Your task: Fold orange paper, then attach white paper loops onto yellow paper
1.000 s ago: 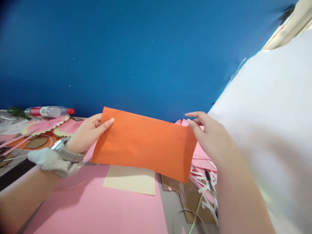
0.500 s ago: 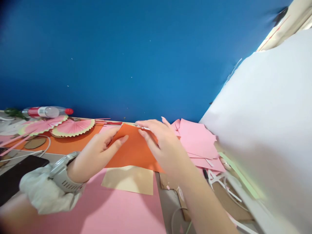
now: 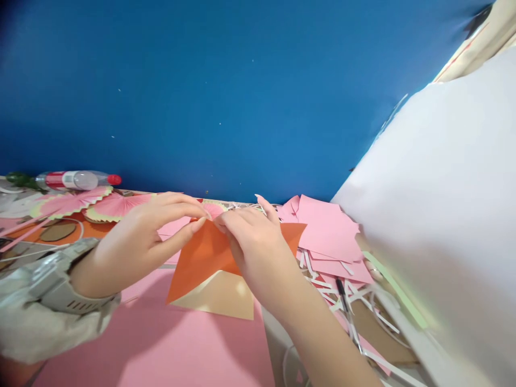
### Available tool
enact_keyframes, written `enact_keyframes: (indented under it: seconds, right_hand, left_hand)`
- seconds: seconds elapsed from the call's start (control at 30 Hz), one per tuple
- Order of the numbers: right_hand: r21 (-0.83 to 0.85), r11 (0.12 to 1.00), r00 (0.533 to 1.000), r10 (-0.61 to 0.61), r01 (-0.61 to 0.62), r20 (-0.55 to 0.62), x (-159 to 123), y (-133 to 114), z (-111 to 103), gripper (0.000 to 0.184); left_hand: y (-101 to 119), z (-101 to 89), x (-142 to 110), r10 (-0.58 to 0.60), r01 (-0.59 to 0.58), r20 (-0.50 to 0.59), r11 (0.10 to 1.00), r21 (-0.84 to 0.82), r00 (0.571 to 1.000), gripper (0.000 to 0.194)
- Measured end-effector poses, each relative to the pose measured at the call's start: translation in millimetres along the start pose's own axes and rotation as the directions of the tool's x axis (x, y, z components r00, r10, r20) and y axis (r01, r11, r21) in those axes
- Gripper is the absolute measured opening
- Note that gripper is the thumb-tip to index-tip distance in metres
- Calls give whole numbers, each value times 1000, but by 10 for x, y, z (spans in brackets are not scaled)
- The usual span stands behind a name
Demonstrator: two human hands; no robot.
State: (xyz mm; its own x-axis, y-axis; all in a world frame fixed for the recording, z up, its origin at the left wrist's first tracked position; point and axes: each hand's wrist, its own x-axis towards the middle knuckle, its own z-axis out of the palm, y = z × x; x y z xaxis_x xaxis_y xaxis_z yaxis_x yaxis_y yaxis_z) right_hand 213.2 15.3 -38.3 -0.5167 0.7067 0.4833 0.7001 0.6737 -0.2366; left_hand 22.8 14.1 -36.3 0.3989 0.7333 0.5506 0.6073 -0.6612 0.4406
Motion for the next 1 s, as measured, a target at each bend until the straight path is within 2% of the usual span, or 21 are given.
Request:
enact_keyframes:
  seconds: [0.1, 0.2, 0.3, 0.4, 0.47, 0.53, 0.6, 0.67, 0.77, 1.0]
  right_hand:
    - [-41, 999, 1000, -10, 10, 13, -1, -24, -11, 24]
    - [-65, 998, 1000, -14, 15, 18, -5, -33, -17, 25]
    - [-76, 997, 1000, -12, 12, 4, -28, -14, -31, 25]
    - [-57, 998, 1000, 4, -5, -15, -51, 16, -46, 22]
    - [-34, 999, 1000, 10, -11, -7, -52, 23, -47, 20]
    - [-15, 1000, 1000, 14, -14, 10, -41, 16, -38, 19]
    - [5, 1000, 1000, 15, -16, 27, -28, -2, -20, 19]
    - [29, 999, 999, 18, -19, 29, -20, -27, -1, 19]
    - [60, 998, 999, 33, -34, 10, -19, -71, 17, 18]
    - [114, 990, 995, 90, -85, -37, -25, -150, 1, 13]
  left_hand:
    - [8, -71, 5, 17, -20, 39, 997, 74, 999, 16]
    - [-4, -137, -3, -24, 19, 39, 992, 126, 999, 12]
    - [-31, -231, -8, -114, 114, -11, 977, 180, 993, 12]
    - [-37, -318, -1, -227, 240, -88, 951, 194, 970, 12]
    - [-20, -327, 3, -265, 274, -77, 949, 155, 961, 14]
    - [3, -283, 4, -212, 214, -27, 971, 105, 977, 17]
    - [23, -207, 1, -145, 139, 95, 988, 71, 985, 18]
    - [39, -132, -4, -147, 139, 181, 989, 54, 972, 19]
    - [62, -74, -13, -158, 149, 178, 987, 61, 971, 22]
    - [70, -69, -47, -70, 54, 76, 977, 205, 995, 27]
